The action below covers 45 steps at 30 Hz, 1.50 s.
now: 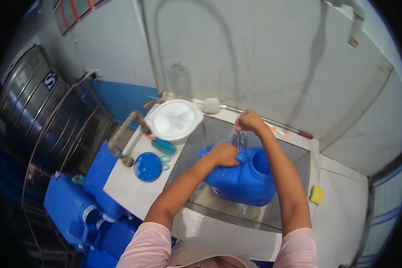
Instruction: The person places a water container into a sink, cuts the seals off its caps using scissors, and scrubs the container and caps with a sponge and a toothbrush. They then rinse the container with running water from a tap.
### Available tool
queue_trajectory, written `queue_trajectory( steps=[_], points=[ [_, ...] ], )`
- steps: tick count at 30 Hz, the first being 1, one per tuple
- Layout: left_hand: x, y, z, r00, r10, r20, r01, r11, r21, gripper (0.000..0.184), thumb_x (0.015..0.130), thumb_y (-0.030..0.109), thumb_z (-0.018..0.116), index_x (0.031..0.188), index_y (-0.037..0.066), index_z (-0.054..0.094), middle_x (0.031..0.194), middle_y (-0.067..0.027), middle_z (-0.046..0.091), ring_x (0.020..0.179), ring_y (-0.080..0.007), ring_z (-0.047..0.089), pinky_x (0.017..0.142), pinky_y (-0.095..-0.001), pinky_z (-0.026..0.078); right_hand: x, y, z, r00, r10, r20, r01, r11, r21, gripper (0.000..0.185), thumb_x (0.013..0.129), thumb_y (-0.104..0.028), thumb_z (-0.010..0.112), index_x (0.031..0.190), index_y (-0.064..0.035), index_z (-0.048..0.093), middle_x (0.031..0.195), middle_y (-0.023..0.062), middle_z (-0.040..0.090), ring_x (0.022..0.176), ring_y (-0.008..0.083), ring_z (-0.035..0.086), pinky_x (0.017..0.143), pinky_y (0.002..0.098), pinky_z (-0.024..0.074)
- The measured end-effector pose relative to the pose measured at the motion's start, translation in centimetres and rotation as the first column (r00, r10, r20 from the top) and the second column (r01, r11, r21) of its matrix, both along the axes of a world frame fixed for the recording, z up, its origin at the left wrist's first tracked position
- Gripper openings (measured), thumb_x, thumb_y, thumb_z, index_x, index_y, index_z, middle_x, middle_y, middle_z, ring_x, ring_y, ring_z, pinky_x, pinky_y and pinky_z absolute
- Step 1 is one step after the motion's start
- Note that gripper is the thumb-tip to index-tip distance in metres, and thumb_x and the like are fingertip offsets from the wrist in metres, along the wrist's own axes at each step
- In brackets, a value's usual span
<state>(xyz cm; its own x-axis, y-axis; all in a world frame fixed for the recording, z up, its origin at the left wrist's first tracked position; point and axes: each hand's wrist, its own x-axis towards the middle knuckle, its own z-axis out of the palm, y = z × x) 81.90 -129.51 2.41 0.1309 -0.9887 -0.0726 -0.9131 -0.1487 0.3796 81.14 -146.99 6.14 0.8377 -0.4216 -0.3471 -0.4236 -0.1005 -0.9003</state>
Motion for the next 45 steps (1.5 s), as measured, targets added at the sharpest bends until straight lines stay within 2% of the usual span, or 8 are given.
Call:
queue_trajectory(
  steps=[5,12,16,26,34,36,38,45],
  points=[
    [-3.4,6.7,-1.7,0.990,0.142,-0.023,-0.143,0.989,-0.033,0.034,0.069,0.034,0.063,0.092,0.009,0.063,0.084,-0.0131,0.065,0.080,-0.0365,0.060,0.070,-0.0469,0.047,3.2,9.9,-2.9,0.872,0.459,-0.171,-0.489,0.788,-0.374,0.016,0.074,-0.011,0.057,0.070,0.0033,0.063,0.070,0.0153,0.065,0.061,0.0243,0.064,0.058,0.0349,0.0530],
    [-6.0,11.4,-5.4,0.907,0.150,-0.393,-0.371,0.726,-0.579,0.030,0.075,0.026,0.067,0.094,0.006,0.056,0.092,-0.0128,0.058,0.088,-0.0290,0.055,0.077,-0.0415,0.042,5.6,25.5,-6.3,0.794,0.606,-0.056,-0.338,0.362,-0.869,0.019,0.078,-0.014,0.057,0.086,0.0029,0.060,0.082,0.0213,0.061,0.074,0.0345,0.063,0.066,0.0427,0.0508],
    [-5.0,13.0,-9.8,0.842,-0.002,-0.540,-0.274,0.860,-0.431,0.031,0.080,0.030,0.062,0.100,0.008,0.055,0.101,-0.0127,0.056,0.098,-0.0273,0.052,0.084,-0.0409,0.039,6.3,27.6,-8.0,0.873,0.488,-0.004,-0.169,0.294,-0.941,0.018,0.080,-0.006,0.050,0.094,0.0037,0.055,0.087,0.0196,0.061,0.073,0.0320,0.064,0.062,0.0404,0.0526],
    [-4.2,16.3,-1.5,0.978,0.209,0.031,-0.161,0.834,-0.528,0.016,0.067,0.021,0.066,0.065,0.009,0.057,0.063,-0.0091,0.060,0.059,-0.0275,0.060,0.053,-0.0386,0.047,-9.1,7.0,9.2,0.964,0.225,-0.140,-0.223,0.404,-0.887,0.033,0.074,-0.011,0.047,0.104,0.0008,0.054,0.084,0.0235,0.062,0.078,0.0391,0.061,0.071,0.0472,0.0469],
    [-5.9,22.1,10.4,0.922,0.358,0.148,-0.176,0.729,-0.662,0.024,0.067,0.016,0.072,0.057,0.009,0.051,0.053,-0.0056,0.051,0.048,-0.0229,0.052,0.044,-0.0335,0.040,-25.4,-10.3,-6.7,0.930,-0.274,0.247,0.355,0.845,-0.401,0.039,0.088,-0.012,0.039,0.124,-0.0045,0.050,0.119,0.0104,0.056,0.101,0.0226,0.058,0.086,0.0322,0.0444],
    [-6.7,22.8,11.7,0.916,0.346,0.204,-0.124,0.726,-0.676,0.025,0.067,0.016,0.072,0.056,0.009,0.050,0.053,-0.0049,0.050,0.046,-0.0220,0.051,0.043,-0.0324,0.039,-25.7,-6.6,-7.8,0.841,-0.514,0.166,0.375,0.777,0.505,0.041,0.089,-0.017,0.041,0.129,-0.0054,0.045,0.121,0.0105,0.055,0.105,0.0226,0.056,0.090,0.0332,0.0447],
    [-7.7,23.3,13.0,0.901,0.390,0.191,-0.158,0.705,-0.692,0.026,0.067,0.015,0.072,0.056,0.009,0.050,0.052,-0.0053,0.049,0.046,-0.0222,0.051,0.043,-0.0327,0.038,-26.3,-6.5,-14.2,0.769,-0.579,0.271,0.222,0.639,0.737,0.043,0.091,-0.025,0.042,0.129,-0.0036,0.044,0.121,0.0109,0.055,0.105,0.0223,0.056,0.091,0.0348,0.0454],
    [-9.0,26.7,12.9,0.766,0.635,-0.100,-0.507,0.501,-0.701,0.018,0.063,0.009,0.071,0.061,0.004,0.054,0.057,-0.0094,0.054,0.047,-0.0255,0.053,0.045,-0.0317,0.040,-19.1,4.0,-20.4,0.717,-0.527,0.456,-0.033,0.628,0.778,0.043,0.092,-0.031,0.041,0.120,0.0003,0.050,0.114,0.0132,0.059,0.098,0.0230,0.060,0.085,0.0350,0.0504]
  ],
)
